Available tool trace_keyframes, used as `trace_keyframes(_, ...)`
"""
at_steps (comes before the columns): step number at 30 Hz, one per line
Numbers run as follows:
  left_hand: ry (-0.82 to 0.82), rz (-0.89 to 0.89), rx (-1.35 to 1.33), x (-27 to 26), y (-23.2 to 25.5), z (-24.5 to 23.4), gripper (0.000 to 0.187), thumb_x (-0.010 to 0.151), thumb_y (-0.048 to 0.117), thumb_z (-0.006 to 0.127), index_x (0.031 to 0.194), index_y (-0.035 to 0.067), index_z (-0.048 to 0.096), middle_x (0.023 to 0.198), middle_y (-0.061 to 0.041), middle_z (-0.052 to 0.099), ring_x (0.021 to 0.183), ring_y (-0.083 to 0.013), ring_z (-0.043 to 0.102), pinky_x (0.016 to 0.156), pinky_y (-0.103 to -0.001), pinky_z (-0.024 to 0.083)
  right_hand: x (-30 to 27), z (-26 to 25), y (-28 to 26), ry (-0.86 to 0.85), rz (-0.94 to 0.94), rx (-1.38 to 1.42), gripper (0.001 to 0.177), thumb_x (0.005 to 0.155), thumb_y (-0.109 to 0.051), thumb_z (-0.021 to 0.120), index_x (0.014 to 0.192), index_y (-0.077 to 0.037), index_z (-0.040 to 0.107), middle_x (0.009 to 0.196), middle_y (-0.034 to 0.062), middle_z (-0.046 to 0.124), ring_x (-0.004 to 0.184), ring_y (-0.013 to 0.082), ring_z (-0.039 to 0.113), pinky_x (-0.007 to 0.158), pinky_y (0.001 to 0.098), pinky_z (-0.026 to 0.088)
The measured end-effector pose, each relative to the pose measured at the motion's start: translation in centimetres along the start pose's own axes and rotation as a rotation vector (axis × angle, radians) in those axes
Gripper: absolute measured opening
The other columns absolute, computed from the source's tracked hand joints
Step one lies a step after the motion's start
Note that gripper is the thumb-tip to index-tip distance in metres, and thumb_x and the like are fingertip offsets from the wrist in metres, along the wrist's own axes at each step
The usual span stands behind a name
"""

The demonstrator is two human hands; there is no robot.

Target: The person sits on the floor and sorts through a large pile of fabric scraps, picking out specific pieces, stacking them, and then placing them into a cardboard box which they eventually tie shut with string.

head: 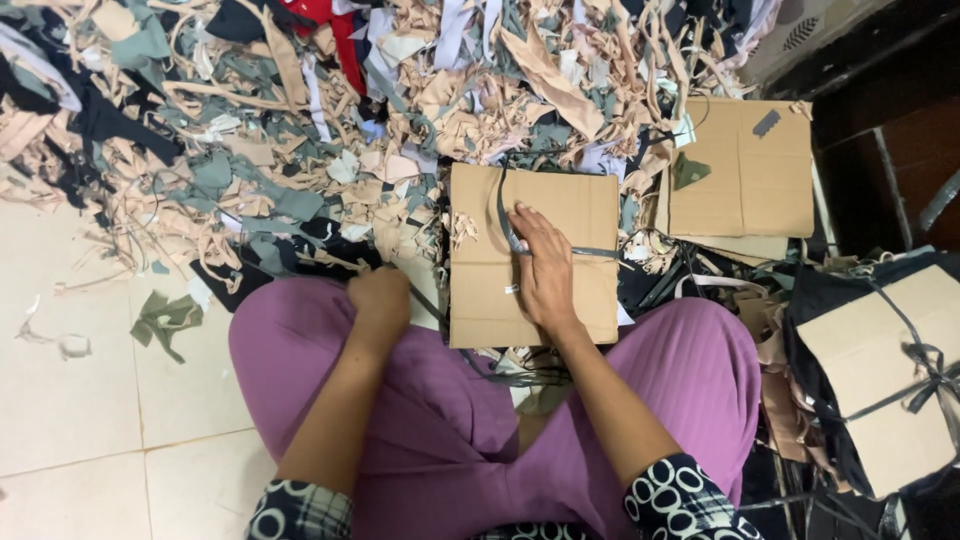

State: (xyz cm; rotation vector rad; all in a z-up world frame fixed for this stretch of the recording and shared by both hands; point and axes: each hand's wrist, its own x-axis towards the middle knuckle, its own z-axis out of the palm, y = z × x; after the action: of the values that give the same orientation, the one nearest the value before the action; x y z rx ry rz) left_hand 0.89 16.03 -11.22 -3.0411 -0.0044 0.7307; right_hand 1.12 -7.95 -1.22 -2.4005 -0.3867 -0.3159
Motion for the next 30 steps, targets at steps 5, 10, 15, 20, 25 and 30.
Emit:
trace_keyframes(5, 0.12, 0.042, -0.763, -1.1, 3.1, -2.3, 0.018, 0.09, 0.01, 0.058, 0.095, -0.001, 0.071, 0.093, -0.025, 0.073, 0.094, -0.0458, 0.073, 0.075, -0.052, 0.06, 0.3, -0.1, -0.4, 0.021, -0.005, 0.0, 0.04, 0.111, -0.026, 0.034, 0.144, -0.021, 0.056, 0.149, 0.0029, 0.057, 0.141, 0.0236, 0.049, 0.116, 0.0428, 0.033)
trace_keyframes(10, 0.124, -0.25, -1.376, -3.2, 5.3, -5.4, 0.038, 0.097, 0.009, 0.046, 0.127, -0.011, 0.06, 0.118, -0.033, 0.065, 0.118, -0.0481, 0.062, 0.093, -0.058, 0.053, 0.0, -0.2, -0.7, 0.024, -0.02, -0.013, 0.04, 0.111, -0.025, 0.035, 0.144, -0.02, 0.056, 0.149, 0.0031, 0.057, 0.14, 0.0237, 0.05, 0.115, 0.0427, 0.034)
trace_keyframes(15, 0.006, -0.371, -1.636, -2.0, 5.2, -4.0, 0.051, 0.096, 0.03, 0.058, 0.139, 0.001, 0.057, 0.134, -0.023, 0.06, 0.13, -0.0421, 0.054, 0.103, -0.059, 0.045, -0.2, -0.1, -0.4, 0.034, -0.023, -0.001, 0.04, 0.111, -0.026, 0.035, 0.144, -0.021, 0.056, 0.148, 0.0026, 0.058, 0.14, 0.0236, 0.05, 0.115, 0.0424, 0.034)
trace_keyframes(20, 0.208, -0.405, -1.775, -3.3, 4.2, -4.8, 0.022, 0.078, 0.019, 0.063, 0.094, 0.005, 0.069, 0.072, -0.005, 0.061, 0.069, -0.0183, 0.057, 0.066, -0.036, 0.048, 0.0, -0.2, -0.7, 0.046, -0.02, 0.003, 0.039, 0.111, -0.025, 0.036, 0.143, -0.02, 0.057, 0.148, 0.0027, 0.058, 0.14, 0.0239, 0.051, 0.115, 0.0423, 0.034)
trace_keyframes(25, 1.085, -0.382, -1.28, -4.7, 3.0, -6.5, 0.062, 0.082, -0.014, 0.06, 0.139, -0.011, 0.035, 0.128, -0.034, 0.043, 0.122, -0.0515, 0.047, 0.112, -0.054, 0.035, 0.1, -0.1, -0.5, 0.036, -0.012, 0.003, 0.04, 0.111, -0.025, 0.035, 0.143, -0.021, 0.057, 0.149, 0.0025, 0.058, 0.141, 0.0236, 0.05, 0.115, 0.0428, 0.034)
trace_keyframes(30, 0.902, -0.23, -0.501, -5.0, 5.9, -6.9, 0.059, 0.089, 0.014, 0.069, 0.142, -0.001, 0.048, 0.136, -0.027, 0.049, 0.13, -0.0451, 0.045, 0.112, -0.062, 0.028, 0.1, -0.3, -1.0, 0.04, -0.025, 0.003, 0.04, 0.111, -0.024, 0.035, 0.143, -0.02, 0.057, 0.148, 0.003, 0.058, 0.14, 0.0246, 0.051, 0.115, 0.043, 0.034)
